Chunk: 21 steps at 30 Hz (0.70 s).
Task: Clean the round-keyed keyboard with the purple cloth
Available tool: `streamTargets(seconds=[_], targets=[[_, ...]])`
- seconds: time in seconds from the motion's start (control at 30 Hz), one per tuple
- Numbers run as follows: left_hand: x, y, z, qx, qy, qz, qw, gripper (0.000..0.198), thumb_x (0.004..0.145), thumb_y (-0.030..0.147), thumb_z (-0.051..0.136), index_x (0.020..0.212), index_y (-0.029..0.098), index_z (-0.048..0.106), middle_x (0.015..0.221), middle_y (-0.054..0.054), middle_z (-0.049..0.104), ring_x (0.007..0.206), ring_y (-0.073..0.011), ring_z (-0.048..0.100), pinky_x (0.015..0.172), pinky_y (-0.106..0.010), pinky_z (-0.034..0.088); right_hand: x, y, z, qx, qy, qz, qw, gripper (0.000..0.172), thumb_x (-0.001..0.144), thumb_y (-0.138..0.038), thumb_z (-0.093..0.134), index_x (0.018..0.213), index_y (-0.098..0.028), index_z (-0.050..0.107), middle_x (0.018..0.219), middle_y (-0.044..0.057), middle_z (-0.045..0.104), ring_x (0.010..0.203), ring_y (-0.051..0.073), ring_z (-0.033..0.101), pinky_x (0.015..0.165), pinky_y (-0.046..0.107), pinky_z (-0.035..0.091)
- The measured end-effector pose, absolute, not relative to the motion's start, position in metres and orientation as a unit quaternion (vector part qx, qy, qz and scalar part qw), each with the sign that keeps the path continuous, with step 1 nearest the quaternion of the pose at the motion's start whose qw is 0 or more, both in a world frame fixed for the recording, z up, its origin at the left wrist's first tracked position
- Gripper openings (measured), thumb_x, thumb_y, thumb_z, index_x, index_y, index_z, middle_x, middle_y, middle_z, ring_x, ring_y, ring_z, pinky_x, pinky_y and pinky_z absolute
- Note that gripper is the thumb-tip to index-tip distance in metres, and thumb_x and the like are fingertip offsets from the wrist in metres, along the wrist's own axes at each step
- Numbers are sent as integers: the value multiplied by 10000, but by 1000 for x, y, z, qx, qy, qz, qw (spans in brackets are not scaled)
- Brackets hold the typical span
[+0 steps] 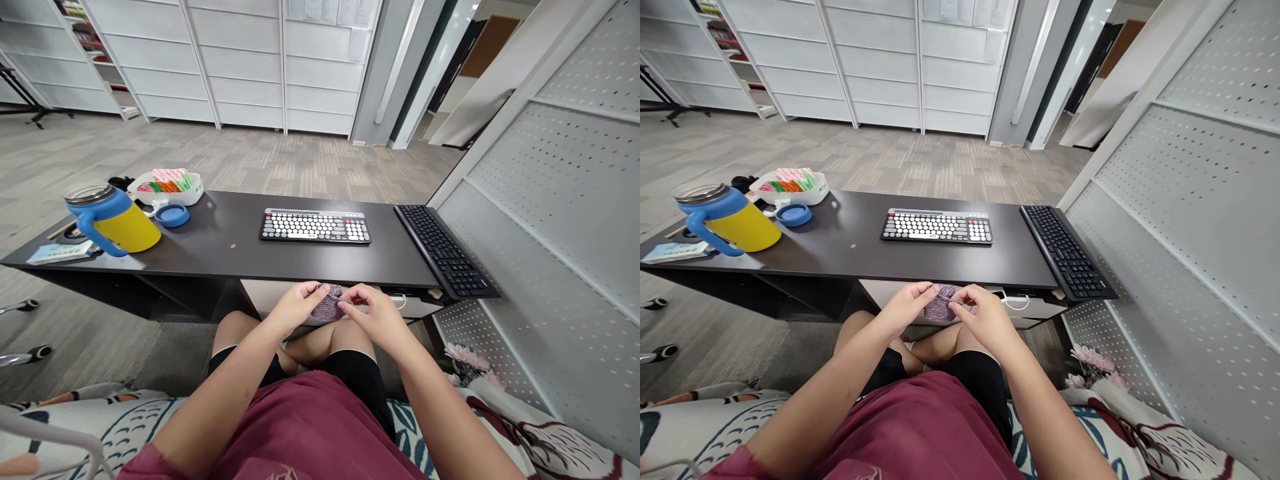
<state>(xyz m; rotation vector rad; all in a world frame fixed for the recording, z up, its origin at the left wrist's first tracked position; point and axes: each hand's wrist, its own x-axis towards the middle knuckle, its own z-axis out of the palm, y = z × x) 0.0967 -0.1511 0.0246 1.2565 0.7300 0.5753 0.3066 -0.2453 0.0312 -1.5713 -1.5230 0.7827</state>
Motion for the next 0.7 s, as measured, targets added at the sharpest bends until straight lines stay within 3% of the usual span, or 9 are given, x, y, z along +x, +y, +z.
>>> streamTargets(seconds=[0.13,0.27,0.5,0.7], targets=[[97,-148,23,578,350,239,697,400,921,561,769,926,163,801,866,-48,745,805,-187,624,787,-315,468,302,-245,35,-617,-631,274,381,107,1020,-363,727,1006,-274,783,1044,45,788,984,244,718,885,394,556],[95,-145,19,596,336,203,700,267,891,433,750,828,174,770,806,-30,714,789,-181,614,784,-312,463,300,-247,35,-602,-641,277,387,103,1014,-375,753,1018,-290,812,1082,55,766,1058,263,711,968,431,554],[90,-143,19,627,294,170,702,280,944,451,745,971,181,813,920,-51,776,871,-198,674,847,-326,515,301,-245,20,-610,-576,337,428,214,922,-493,843,974,-285,837,1309,100,705,1170,282,707,1045,479,577],[85,-142,24,641,264,153,704,250,948,329,705,1116,202,838,1118,-69,824,1042,-226,727,994,-351,536,299,-244,12,-599,-489,433,463,339,878,-569,875,908,-246,775,1123,84,797,1014,257,747,941,430,623]])
